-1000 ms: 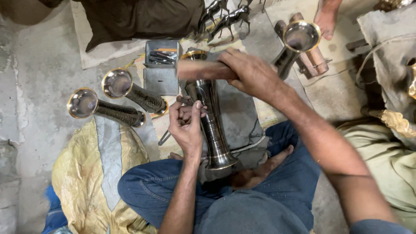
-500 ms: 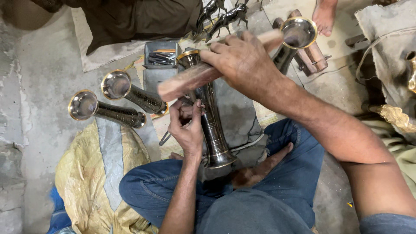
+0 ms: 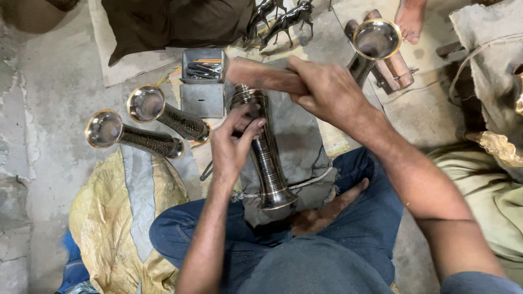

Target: The person uses a hammer and a metal punch to engrave a design onto a silver-colored metal vase. They repeatedly strike the punch against the vase's surface while rotating it to continue the pattern.

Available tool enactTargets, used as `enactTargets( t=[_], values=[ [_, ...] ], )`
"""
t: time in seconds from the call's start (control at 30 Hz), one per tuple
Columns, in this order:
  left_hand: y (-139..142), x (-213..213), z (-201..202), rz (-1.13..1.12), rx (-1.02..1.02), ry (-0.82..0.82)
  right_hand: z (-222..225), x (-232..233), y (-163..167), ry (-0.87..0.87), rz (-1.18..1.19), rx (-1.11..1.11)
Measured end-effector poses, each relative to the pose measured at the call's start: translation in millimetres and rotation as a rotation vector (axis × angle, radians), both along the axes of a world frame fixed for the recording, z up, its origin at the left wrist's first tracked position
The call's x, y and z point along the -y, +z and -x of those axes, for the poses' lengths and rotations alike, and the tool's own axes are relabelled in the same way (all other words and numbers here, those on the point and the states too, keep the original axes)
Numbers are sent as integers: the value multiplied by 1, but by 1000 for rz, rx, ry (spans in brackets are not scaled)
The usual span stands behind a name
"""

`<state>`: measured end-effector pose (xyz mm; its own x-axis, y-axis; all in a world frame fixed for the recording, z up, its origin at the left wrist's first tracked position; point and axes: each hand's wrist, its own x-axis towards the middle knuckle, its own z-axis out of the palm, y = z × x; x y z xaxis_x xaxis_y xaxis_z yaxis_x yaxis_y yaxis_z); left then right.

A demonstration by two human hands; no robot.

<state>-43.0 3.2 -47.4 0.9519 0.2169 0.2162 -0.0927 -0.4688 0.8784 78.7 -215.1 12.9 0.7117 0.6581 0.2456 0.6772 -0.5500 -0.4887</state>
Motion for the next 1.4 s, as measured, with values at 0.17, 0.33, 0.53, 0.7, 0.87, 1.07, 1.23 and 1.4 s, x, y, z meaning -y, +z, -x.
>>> enactTargets(
  t=[0.17,0.33,0.53,0.7,0.87,1.07,1.23,1.4],
  values=[
    [22,-8,-20,-181,-167,-227,17,22,-25,-104,-170,75],
    [45,-10,-27,-301,29,-470,43,36,-57,-273,-210,-22],
    [58,-11,-33,-385,-168,-535,58,44,-92,-326,-262,-42],
    [56,-14,-37,-329,-99,-596,59,35,-103,-561,-390,-312],
    [53,-18,-39,-314,-159,-607,61,32,-106,-442,-536,-210],
    [36,-19,-35,-365,-62,-593,55,34,-98,-418,-336,-120],
    [23,-17,-25,-320,-6,-424,44,33,-58,-276,-138,91],
    [11,-11,-3,-177,-54,-101,17,17,-10,-72,46,280]
  ],
)
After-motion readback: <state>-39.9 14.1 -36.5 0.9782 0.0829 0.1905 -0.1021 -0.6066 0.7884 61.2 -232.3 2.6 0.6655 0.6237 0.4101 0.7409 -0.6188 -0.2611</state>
